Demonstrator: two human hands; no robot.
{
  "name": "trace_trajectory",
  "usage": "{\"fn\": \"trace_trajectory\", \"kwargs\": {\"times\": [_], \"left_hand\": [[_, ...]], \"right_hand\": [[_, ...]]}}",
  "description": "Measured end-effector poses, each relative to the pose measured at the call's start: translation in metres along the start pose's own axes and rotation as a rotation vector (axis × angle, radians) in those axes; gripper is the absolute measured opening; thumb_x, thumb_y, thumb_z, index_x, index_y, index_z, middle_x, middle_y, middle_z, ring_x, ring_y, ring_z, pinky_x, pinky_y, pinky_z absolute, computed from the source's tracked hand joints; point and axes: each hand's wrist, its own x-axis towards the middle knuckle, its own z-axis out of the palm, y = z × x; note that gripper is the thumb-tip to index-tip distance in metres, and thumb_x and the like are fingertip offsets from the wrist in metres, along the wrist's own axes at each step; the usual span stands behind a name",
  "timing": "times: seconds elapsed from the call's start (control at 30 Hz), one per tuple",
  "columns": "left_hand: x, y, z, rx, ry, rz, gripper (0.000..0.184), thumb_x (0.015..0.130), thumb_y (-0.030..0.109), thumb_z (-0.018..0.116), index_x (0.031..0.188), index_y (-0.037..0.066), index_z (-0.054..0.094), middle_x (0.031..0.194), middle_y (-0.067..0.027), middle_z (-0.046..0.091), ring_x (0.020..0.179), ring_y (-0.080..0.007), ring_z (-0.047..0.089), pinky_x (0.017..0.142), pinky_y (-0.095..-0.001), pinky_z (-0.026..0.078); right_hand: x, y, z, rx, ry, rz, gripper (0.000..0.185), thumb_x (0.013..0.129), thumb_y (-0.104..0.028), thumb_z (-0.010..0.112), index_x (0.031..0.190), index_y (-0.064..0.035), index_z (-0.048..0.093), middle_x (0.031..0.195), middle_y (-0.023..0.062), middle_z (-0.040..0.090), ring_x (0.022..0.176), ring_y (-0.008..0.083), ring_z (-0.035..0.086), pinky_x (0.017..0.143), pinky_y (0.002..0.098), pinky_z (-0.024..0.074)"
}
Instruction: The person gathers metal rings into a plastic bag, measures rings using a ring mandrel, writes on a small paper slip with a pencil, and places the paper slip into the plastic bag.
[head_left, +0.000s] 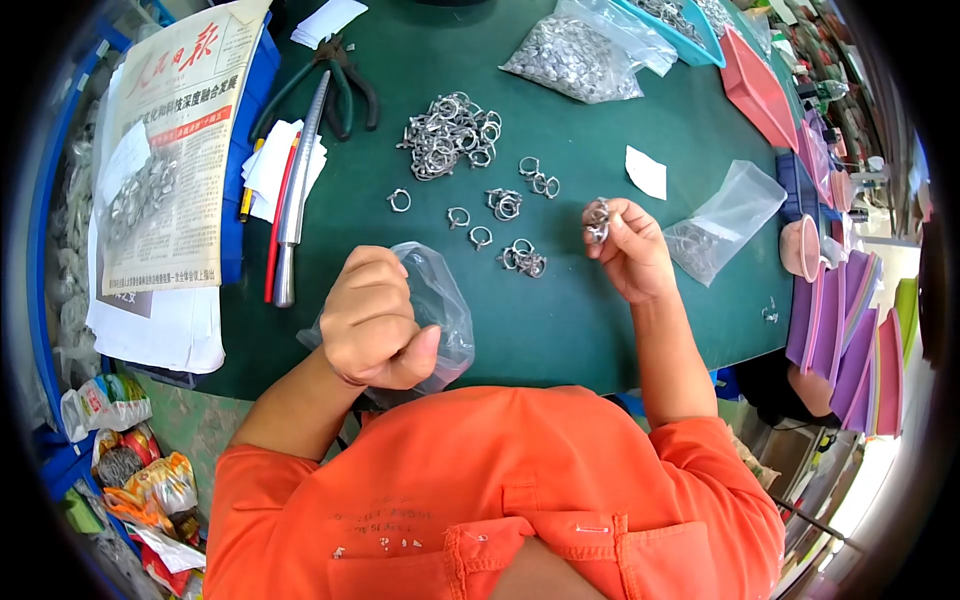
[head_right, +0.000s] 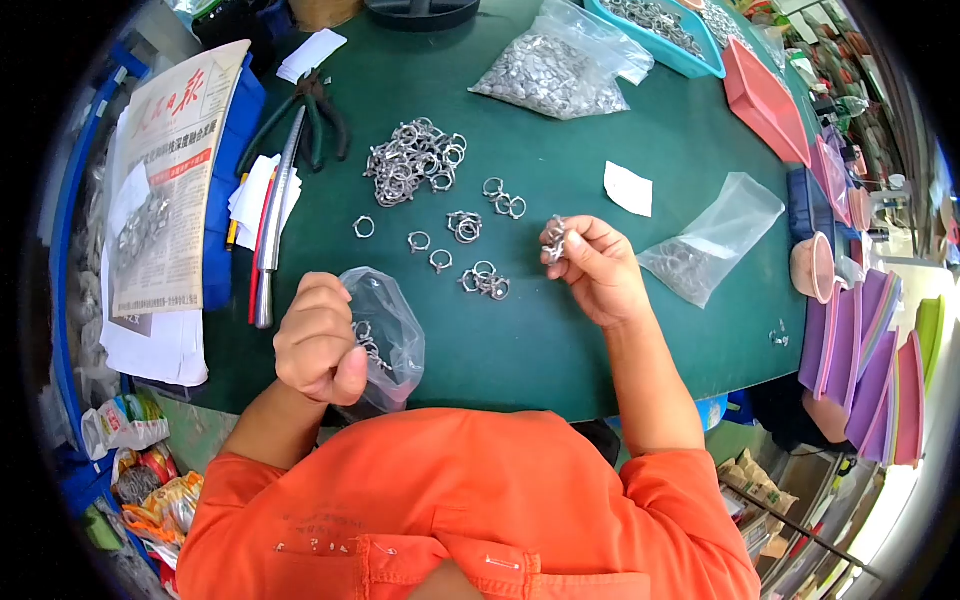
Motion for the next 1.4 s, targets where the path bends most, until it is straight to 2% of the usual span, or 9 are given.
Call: {"fn": "trace_trajectory", "kwargs": {"times": [0.13, 0.27, 0.33, 0.53, 1.0, 1.1, 1.17, 1.27, 1.4], "left_hand": [[-0.001, 0.0, 0.001, 0.002, 0.001, -0.017, 0.028, 0.067, 0.006, 0.069, 0.052, 0.007, 0.045, 0.053, -0.0029, 0.043, 0.05, -0.0216, 0.043, 0.061, -0.0356, 0.043], [0.0, 0.0, 0.001, -0.005, 0.009, -0.015, 0.027, 0.067, 0.005, 0.068, 0.052, 0.007, 0.045, 0.054, -0.0029, 0.043, 0.051, -0.0213, 0.043, 0.061, -0.0359, 0.044], [0.0, 0.0, 0.001, -0.003, 0.004, -0.013, 0.027, 0.067, 0.006, 0.068, 0.052, 0.007, 0.046, 0.054, -0.0029, 0.043, 0.051, -0.0212, 0.043, 0.061, -0.0359, 0.044], [0.0, 0.0, 0.0, -0.002, -0.006, -0.019, 0.027, 0.066, 0.005, 0.069, 0.053, 0.007, 0.046, 0.054, -0.0027, 0.043, 0.051, -0.0211, 0.044, 0.061, -0.0358, 0.044], [0.0, 0.0, 0.001, -0.016, -0.017, -0.028, 0.027, 0.066, 0.004, 0.069, 0.053, 0.007, 0.045, 0.054, -0.0029, 0.043, 0.051, -0.0219, 0.044, 0.061, -0.0354, 0.043], [-0.001, -0.001, 0.0, -0.005, -0.018, -0.028, 0.026, 0.065, 0.004, 0.068, 0.053, 0.007, 0.045, 0.054, -0.0029, 0.042, 0.051, -0.0219, 0.043, 0.061, -0.0353, 0.043], [-0.001, -0.001, 0.001, -0.013, -0.012, -0.029, 0.026, 0.065, 0.004, 0.068, 0.053, 0.007, 0.045, 0.054, -0.003, 0.042, 0.051, -0.022, 0.043, 0.061, -0.0353, 0.043], [-0.001, 0.0, 0.001, -0.013, -0.016, -0.027, 0.026, 0.065, 0.004, 0.068, 0.053, 0.007, 0.045, 0.054, -0.0031, 0.042, 0.051, -0.0219, 0.043, 0.061, -0.0354, 0.043], [0.0, 0.0, 0.001, -0.017, -0.018, -0.024, 0.026, 0.065, 0.004, 0.068, 0.053, 0.007, 0.046, 0.053, -0.0031, 0.043, 0.051, -0.0217, 0.044, 0.061, -0.0356, 0.043]], "right_hand": [[-0.006, 0.006, 0.009, -0.225, 0.009, 0.016, 0.01, 0.093, -0.007, 0.058, 0.101, -0.0028, 0.062, 0.108, 0.0155, 0.062, 0.083, 0.0171, 0.064, 0.066, 0.0278, 0.0539], [-0.004, 0.002, 0.024, 0.447, -0.026, 0.169, 0.007, 0.091, -0.009, 0.059, 0.086, -0.0046, 0.06, 0.107, 0.0166, 0.061, 0.079, 0.02, 0.063, 0.057, 0.0269, 0.051], [0.0, 0.0, 0.032, 0.368, 0.032, 0.149, 0.014, 0.09, -0.012, 0.059, 0.079, -0.0053, 0.056, 0.096, 0.0141, 0.063, 0.071, 0.0184, 0.06, 0.053, 0.0254, 0.0468], [0.007, 0.018, 0.048, -0.838, 0.004, -0.019, 0.022, 0.082, -0.007, 0.071, 0.071, -0.0015, 0.053, 0.076, 0.0048, 0.064, 0.064, 0.0071, 0.053, 0.056, 0.0241, 0.0431], [0.014, -0.017, 0.073, -1.351, -0.076, 0.338, 0.02, 0.074, 0.0, 0.068, 0.068, 0.0003, 0.049, 0.075, 0.0055, 0.065, 0.063, 0.0091, 0.054, 0.055, 0.0273, 0.0441], [0.013, -0.003, 0.05, -1.183, -0.051, 0.231, 0.022, 0.076, -0.001, 0.068, 0.067, -0.0017, 0.048, 0.073, 0.0058, 0.064, 0.066, 0.0087, 0.053, 0.054, 0.0273, 0.0424], [0.013, 0.001, 0.035, -0.635, -0.025, 0.075, 0.015, 0.077, 0.0, 0.066, 0.072, -0.0035, 0.052, 0.074, 0.0101, 0.063, 0.061, 0.0145, 0.053, 0.049, 0.0307, 0.0423], [0.007, -0.009, 0.01, 0.008, -0.099, 0.15, 0.021, 0.078, 0.006, 0.064, 0.075, -0.0082, 0.049, 0.081, 0.0112, 0.062, 0.063, 0.0148, 0.049, 0.046, 0.0255, 0.0375], [-0.002, -0.012, 0.027, 0.431, -0.069, 0.179, 0.011, 0.085, -0.008, 0.06, 0.082, -0.0091, 0.05, 0.081, 0.0096, 0.058, 0.069, 0.0138, 0.05, 0.043, 0.0206, 0.0318]]}}
